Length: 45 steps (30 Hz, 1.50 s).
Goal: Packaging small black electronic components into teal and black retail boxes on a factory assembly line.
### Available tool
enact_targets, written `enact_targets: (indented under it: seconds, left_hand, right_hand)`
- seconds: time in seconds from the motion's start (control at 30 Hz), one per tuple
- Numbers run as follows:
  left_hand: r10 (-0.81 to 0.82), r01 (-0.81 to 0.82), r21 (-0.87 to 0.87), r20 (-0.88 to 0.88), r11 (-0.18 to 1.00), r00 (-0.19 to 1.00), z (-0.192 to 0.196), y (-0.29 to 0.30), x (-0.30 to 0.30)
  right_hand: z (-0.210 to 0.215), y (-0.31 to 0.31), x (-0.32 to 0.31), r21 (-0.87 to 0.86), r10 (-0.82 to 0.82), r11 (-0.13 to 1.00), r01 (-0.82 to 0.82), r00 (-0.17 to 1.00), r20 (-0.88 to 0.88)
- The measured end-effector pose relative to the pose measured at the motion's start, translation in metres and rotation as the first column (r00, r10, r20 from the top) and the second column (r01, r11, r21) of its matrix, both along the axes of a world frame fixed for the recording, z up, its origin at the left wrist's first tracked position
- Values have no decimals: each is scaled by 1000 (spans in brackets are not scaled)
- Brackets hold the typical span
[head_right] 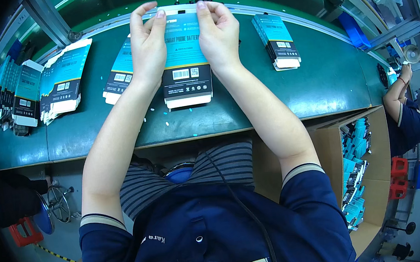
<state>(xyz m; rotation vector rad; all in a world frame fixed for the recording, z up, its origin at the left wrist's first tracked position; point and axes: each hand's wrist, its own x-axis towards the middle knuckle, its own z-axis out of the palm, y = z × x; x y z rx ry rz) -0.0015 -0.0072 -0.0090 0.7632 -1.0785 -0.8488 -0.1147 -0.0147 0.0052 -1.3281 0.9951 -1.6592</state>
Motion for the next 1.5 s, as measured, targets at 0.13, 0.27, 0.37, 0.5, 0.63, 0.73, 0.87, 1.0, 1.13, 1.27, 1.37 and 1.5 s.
enact_targets:
  seconds: [0.13, 0.27, 0.37, 0.5, 0.63, 0.73, 0.87, 1.0, 1.13, 1.27, 1.37, 1.5]
  left_hand:
    - [-7, 11, -82, 41, 997, 999, 4, -1, 2]
    - [-63, 62, 17, 45, 998, 997, 9, 6, 3]
    - [-7, 9, 59, -34, 998, 999, 9, 10, 1]
    - [-13, 20, 72, -91, 997, 996, 2, 5, 3]
    - [13, -13, 0, -31, 1000, 999, -3, -1, 2]
    - [24, -25, -46, -19, 999, 1000, -5, -4, -1]
    - [57, -55, 26, -71, 998, 996, 3, -4, 5]
    - [174, -167, 53, -153, 984, 973, 4, -19, 34]
    - [128, -262, 159, 569, 952, 813, 16, -22, 58]
    - [62, -531, 3, 993, 848, 104, 16, -5, 54]
    - [-146, -552, 154, 988, 819, 59, 19, -3, 59]
    - [-191, -574, 168, 981, 801, 21, 17, -2, 66]
  right_hand:
    - [-5, -1, -3, -126, -1, 992, -4, 999, -34]
    - [3, 3, -3, -85, -21, 996, 20, 1000, -8]
    - [1, 4, -1, -54, 32, 998, -31, 999, 19]
    - [0, 6, 2, -24, -4, 1000, 5, 999, 33]
    - [-4, 3, -3, 19, 18, 1000, -20, 998, 57]
    - [-4, 0, -8, 52, 53, 997, -55, 998, 39]
    - [5, 4, -3, 143, 242, 960, -240, 970, 7]
    - [15, -1, -32, 332, 638, 726, -602, 770, 2]
    - [31, -20, -91, 328, 162, 944, -28, 907, -389]
    - [27, -48, -170, -4, -367, 772, 635, 441, -819]
    - [30, -49, -192, 33, -361, 678, 735, 371, -856]
    - [18, -54, -194, -22, -61, 635, 772, 22, -998]
